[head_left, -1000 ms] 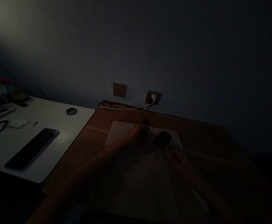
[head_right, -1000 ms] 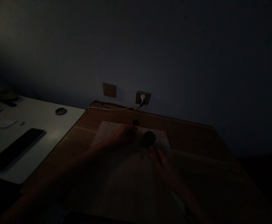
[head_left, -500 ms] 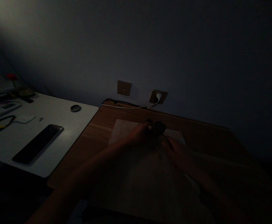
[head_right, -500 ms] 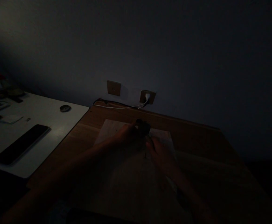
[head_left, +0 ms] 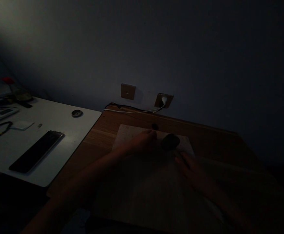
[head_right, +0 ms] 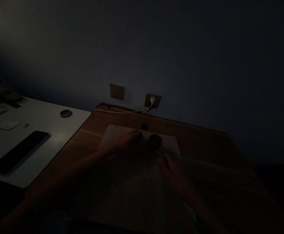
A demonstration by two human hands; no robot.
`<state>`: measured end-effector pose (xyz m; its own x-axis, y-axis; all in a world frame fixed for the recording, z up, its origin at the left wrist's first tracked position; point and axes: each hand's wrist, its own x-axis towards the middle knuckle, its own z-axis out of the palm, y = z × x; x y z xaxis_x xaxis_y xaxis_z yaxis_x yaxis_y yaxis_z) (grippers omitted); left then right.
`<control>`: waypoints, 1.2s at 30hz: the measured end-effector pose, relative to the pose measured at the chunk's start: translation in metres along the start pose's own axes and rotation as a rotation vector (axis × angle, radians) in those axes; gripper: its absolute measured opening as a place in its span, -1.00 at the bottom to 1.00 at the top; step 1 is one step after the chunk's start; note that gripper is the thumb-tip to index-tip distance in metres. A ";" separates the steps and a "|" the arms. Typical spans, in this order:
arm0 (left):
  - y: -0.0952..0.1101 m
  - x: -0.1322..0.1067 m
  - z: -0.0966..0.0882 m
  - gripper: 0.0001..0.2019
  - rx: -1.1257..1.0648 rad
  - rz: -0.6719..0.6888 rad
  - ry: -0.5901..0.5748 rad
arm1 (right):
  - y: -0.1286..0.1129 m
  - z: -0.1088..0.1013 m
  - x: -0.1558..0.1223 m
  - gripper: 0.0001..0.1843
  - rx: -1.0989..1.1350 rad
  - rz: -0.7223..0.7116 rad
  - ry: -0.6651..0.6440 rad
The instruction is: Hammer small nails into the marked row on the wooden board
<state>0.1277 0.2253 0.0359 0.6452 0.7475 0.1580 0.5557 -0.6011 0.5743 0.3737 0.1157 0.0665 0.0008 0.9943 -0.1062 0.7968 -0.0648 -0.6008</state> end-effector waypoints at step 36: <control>-0.021 -0.005 0.002 -0.87 -0.142 -0.106 0.178 | 0.014 0.009 -0.016 -0.18 0.047 0.174 -0.129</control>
<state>0.1139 0.2342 0.0216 0.4776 0.8499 0.2227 0.5281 -0.4803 0.7003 0.3793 0.0978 0.0526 0.0558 0.9490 -0.3104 0.7626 -0.2412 -0.6002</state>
